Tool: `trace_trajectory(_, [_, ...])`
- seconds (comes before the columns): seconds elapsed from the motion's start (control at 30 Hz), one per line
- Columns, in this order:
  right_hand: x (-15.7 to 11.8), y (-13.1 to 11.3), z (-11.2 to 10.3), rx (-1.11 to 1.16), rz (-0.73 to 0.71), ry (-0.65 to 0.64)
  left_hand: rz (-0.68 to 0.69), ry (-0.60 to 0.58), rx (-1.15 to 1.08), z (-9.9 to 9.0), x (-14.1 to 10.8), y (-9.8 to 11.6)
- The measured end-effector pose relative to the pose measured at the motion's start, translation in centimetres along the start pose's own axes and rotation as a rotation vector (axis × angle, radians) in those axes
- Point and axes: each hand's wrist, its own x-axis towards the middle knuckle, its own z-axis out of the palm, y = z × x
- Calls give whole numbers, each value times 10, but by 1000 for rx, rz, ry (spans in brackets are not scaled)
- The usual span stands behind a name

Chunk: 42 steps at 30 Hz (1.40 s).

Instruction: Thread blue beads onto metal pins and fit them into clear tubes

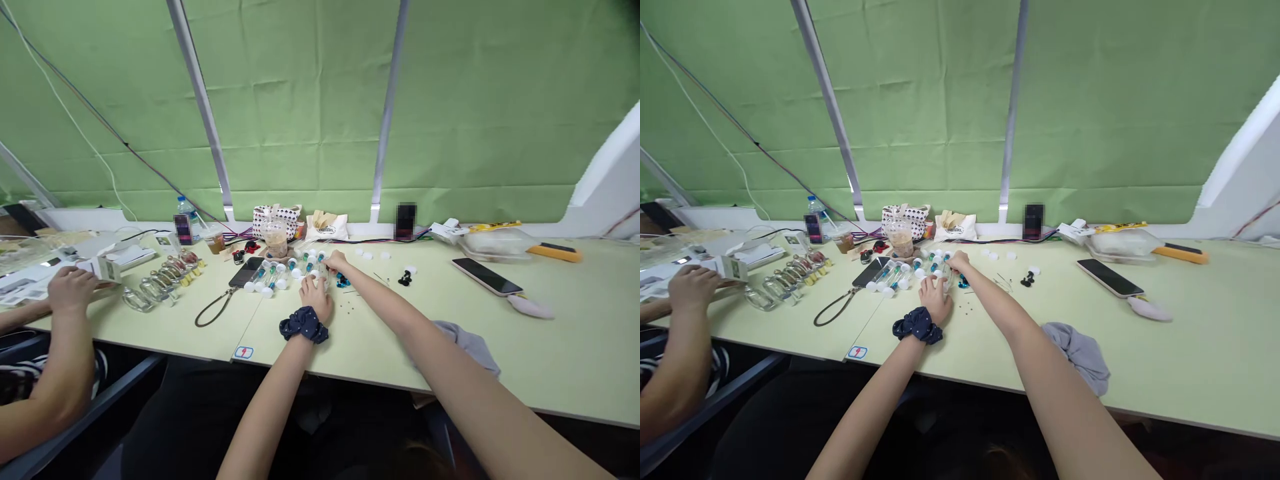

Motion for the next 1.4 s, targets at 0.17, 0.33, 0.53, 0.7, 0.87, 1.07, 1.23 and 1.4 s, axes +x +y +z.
trace_trajectory(0.17, [35,11,-8,-252,49,41,165,-69,13,7,9,1])
trace_trajectory(0.33, [75,12,-16,-470,-107,74,251,-128,-70,14,25,-8])
trace_trajectory(0.53, [115,11,-4,-683,-239,-18,238,-118,-114,17,37,-15])
trace_trajectory(0.7, [133,11,-5,-802,-284,-50,225,-96,-75,19,39,-18])
trace_trajectory(0.87, [124,11,-43,-822,-273,-40,209,-69,9,24,40,-18])
trace_trajectory(1.07, [49,27,-103,-732,-323,-41,99,122,-22,12,38,-12])
trace_trajectory(1.23, [-50,49,-101,-512,-635,-179,259,207,-27,-8,23,-3])
trace_trajectory(1.4, [-108,45,-75,-422,-737,-207,362,86,-1,-7,10,-2])
